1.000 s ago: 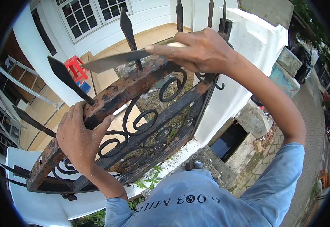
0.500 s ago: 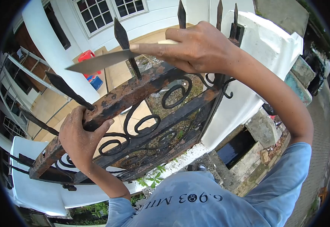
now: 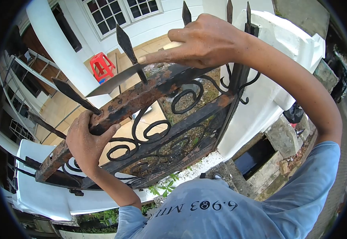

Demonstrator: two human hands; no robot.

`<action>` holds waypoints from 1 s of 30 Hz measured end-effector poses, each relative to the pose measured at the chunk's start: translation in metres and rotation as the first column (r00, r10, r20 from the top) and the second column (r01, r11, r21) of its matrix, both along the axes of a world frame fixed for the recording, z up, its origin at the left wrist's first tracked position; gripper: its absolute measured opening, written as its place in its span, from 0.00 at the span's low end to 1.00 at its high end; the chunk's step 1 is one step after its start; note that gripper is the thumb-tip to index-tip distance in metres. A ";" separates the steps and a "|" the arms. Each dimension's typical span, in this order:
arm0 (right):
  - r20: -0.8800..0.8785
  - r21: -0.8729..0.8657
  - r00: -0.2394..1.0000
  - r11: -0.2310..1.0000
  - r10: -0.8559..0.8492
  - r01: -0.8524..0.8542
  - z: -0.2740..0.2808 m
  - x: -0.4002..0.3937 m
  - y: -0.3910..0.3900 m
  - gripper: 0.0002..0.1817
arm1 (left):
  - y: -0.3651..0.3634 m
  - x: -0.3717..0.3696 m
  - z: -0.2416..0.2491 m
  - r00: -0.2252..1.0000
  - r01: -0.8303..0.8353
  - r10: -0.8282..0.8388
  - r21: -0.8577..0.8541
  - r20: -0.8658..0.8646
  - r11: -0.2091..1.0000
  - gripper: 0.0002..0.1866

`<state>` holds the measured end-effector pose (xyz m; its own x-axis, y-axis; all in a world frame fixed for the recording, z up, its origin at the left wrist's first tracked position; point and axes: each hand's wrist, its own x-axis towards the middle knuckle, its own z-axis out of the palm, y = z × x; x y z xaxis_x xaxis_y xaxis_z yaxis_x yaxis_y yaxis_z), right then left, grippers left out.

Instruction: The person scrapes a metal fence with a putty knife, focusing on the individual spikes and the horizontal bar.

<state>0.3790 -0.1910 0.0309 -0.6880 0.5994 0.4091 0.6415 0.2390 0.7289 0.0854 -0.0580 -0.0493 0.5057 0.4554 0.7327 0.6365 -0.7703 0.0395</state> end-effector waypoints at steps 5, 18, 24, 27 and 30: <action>0.002 -0.026 1.000 0.999 0.029 -0.029 -0.009 0.005 0.001 0.35 | -0.001 0.000 0.001 1.000 0.017 -0.016 -0.030 0.016 0.999 0.28; -0.094 -0.011 0.995 1.000 0.015 -0.016 -0.031 0.012 -0.001 0.37 | -0.003 0.000 0.001 1.000 -0.011 0.011 -0.038 -0.001 0.999 0.28; -0.078 -0.075 0.994 0.994 -0.083 0.077 -0.044 0.013 -0.003 0.35 | -0.004 0.000 0.000 1.000 -0.025 0.025 -0.034 -0.003 0.999 0.27; -0.210 -0.058 0.976 0.997 -0.055 0.044 -0.047 0.017 0.000 0.35 | -0.003 0.002 0.002 1.000 -0.014 0.015 -0.036 0.005 0.999 0.27; -0.116 -0.023 0.993 0.999 -0.025 0.022 -0.045 0.015 -0.003 0.35 | -0.003 0.001 0.000 1.000 -0.012 0.012 -0.044 0.011 0.999 0.27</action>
<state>0.3942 -0.1945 -0.0137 -0.6220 0.6243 0.4726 0.7274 0.2373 0.6439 0.0866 -0.0610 -0.0491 0.4914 0.4935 0.7176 0.6451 -0.7598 0.0808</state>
